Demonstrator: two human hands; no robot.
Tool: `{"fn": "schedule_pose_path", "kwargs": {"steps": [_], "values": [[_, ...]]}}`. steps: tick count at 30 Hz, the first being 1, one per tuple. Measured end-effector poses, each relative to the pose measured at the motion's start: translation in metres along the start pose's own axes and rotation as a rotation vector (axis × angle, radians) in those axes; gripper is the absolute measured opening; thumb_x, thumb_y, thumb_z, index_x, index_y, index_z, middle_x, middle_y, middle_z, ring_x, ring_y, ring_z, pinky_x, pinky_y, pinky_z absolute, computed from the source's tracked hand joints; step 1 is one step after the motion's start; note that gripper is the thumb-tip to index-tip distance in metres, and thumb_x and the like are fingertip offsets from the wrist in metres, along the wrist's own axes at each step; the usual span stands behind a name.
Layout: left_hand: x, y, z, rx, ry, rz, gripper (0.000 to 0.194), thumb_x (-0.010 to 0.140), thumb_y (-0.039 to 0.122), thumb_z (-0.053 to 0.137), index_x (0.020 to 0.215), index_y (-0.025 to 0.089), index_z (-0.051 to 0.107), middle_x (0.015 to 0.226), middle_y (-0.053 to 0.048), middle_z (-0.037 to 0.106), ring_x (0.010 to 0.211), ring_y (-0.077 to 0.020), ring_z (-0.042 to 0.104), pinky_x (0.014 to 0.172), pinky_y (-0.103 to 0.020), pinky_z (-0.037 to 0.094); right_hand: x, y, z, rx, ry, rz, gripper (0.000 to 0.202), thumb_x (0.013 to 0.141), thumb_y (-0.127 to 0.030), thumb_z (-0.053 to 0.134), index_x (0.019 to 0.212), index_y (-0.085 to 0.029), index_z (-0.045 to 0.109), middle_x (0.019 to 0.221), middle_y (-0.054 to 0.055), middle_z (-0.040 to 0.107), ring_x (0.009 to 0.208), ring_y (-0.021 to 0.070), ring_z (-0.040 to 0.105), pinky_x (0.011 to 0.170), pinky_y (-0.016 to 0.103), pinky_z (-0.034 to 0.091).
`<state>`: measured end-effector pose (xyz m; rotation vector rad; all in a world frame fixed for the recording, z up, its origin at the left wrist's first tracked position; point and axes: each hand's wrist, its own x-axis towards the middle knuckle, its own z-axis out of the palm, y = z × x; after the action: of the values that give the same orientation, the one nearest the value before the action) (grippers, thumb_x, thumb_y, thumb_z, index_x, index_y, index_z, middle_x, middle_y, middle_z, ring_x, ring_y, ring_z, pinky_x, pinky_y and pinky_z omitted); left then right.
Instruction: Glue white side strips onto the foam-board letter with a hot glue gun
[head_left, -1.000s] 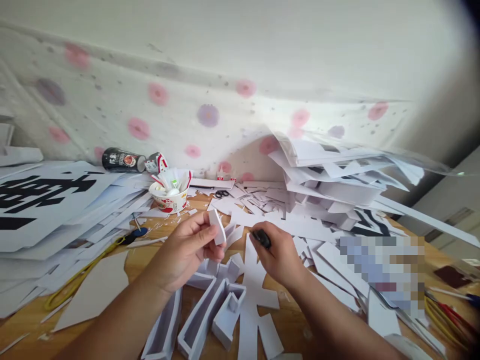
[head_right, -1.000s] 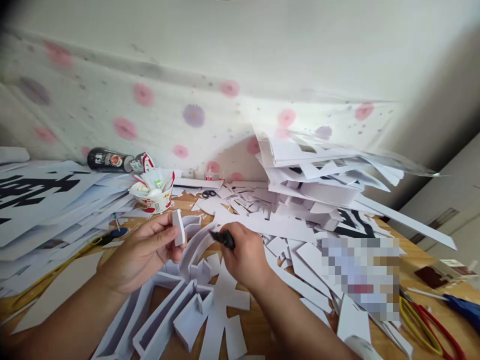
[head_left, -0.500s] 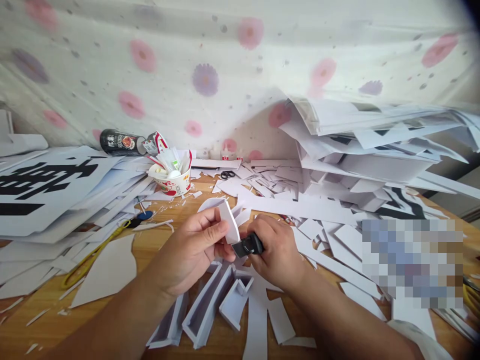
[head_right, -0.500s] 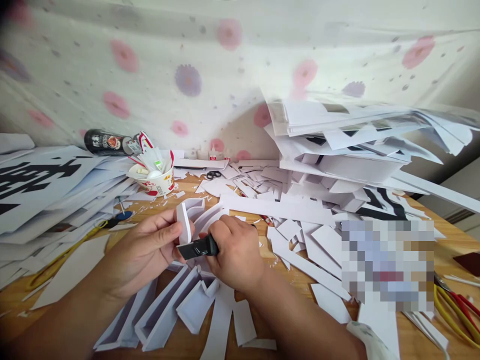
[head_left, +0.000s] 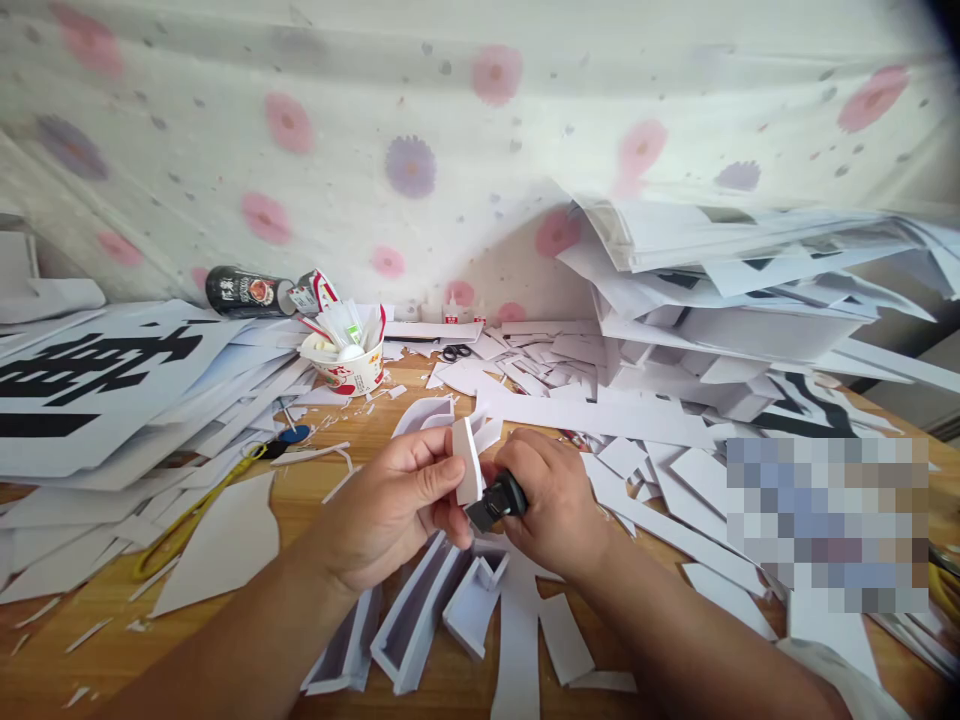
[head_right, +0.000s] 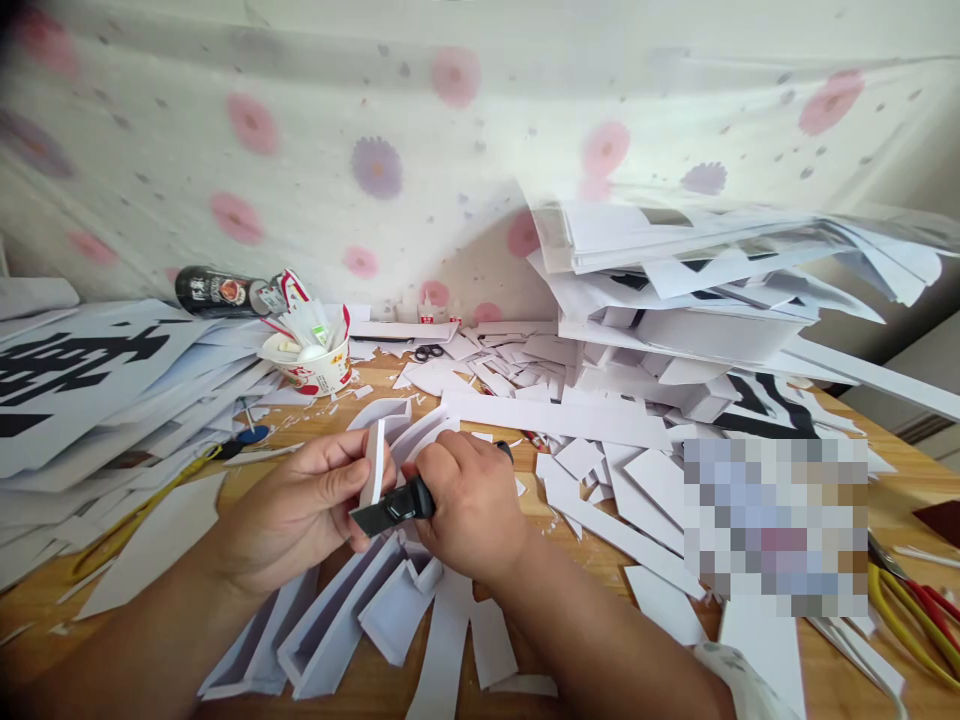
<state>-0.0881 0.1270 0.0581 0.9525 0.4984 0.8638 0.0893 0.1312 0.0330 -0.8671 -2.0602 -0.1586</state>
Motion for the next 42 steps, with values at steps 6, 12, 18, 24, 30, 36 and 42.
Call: {"fn": "schedule_pose_path", "kwargs": {"steps": [6,12,18,24,30,36,42], "values": [[-0.002,-0.003,-0.003,0.002,-0.013,-0.024,0.016,0.082,0.030,0.072,0.086,0.015,0.070,0.074,0.000,0.058,0.048,-0.0047,0.058,0.047,-0.014,0.055,-0.001,0.002,0.000,0.004,0.001,0.002,0.013,0.084,-0.020,0.052,0.073,-0.018,0.060,0.064,0.003,0.060,0.058,0.0167,0.054,0.056,0.027,0.038],[-0.002,-0.003,-0.003,0.020,-0.019,-0.042,0.016,0.082,0.030,0.073,0.088,0.016,0.070,0.075,0.000,0.057,0.050,-0.0049,0.058,0.048,-0.015,0.055,-0.001,0.003,0.001,0.004,-0.001,0.010,0.018,0.086,-0.020,0.050,0.072,-0.017,0.061,0.063,0.005,0.060,0.057,0.0168,0.054,0.055,0.028,0.037],[-0.002,-0.002,-0.001,0.021,-0.007,-0.062,0.016,0.080,0.029,0.074,0.086,0.015,0.070,0.071,0.001,0.053,0.050,-0.0055,0.057,0.047,-0.016,0.055,0.000,0.004,0.002,-0.032,0.011,0.024,0.019,0.087,-0.020,0.049,0.070,-0.018,0.059,0.062,0.004,0.060,0.057,0.0164,0.054,0.055,0.027,0.036],[-0.002,-0.003,-0.002,0.025,-0.013,-0.075,0.018,0.081,0.030,0.074,0.082,0.014,0.066,0.069,0.000,0.057,0.049,-0.0067,0.059,0.047,-0.016,0.055,-0.001,0.007,0.003,-0.023,0.008,0.026,0.016,0.086,-0.021,0.049,0.072,-0.020,0.058,0.063,0.003,0.061,0.057,0.0159,0.055,0.056,0.026,0.037],[-0.002,-0.004,-0.002,0.017,-0.038,-0.074,0.021,0.082,0.030,0.073,0.075,0.014,0.062,0.063,0.001,0.061,0.047,-0.0073,0.060,0.047,-0.015,0.053,0.000,0.008,0.004,-0.017,0.042,0.028,0.016,0.086,-0.020,0.049,0.072,-0.020,0.057,0.064,0.003,0.062,0.057,0.0159,0.057,0.057,0.027,0.038],[-0.005,-0.004,0.001,0.056,-0.052,-0.087,0.026,0.079,0.035,0.075,0.078,0.013,0.062,0.062,0.000,0.062,0.047,-0.0077,0.060,0.046,-0.014,0.051,-0.002,0.010,0.006,-0.049,0.022,0.071,0.019,0.087,-0.021,0.047,0.071,-0.020,0.055,0.063,0.003,0.061,0.056,0.0159,0.055,0.056,0.026,0.038],[-0.011,-0.010,0.013,0.189,-0.107,-0.148,0.036,0.078,0.045,0.075,0.078,0.012,0.063,0.066,-0.002,0.062,0.051,-0.0077,0.060,0.048,-0.014,0.050,0.003,0.036,0.006,-0.184,-0.124,0.514,0.011,0.085,-0.023,0.048,0.077,-0.021,0.054,0.066,0.002,0.062,0.059,0.0159,0.056,0.057,0.024,0.039]]}}
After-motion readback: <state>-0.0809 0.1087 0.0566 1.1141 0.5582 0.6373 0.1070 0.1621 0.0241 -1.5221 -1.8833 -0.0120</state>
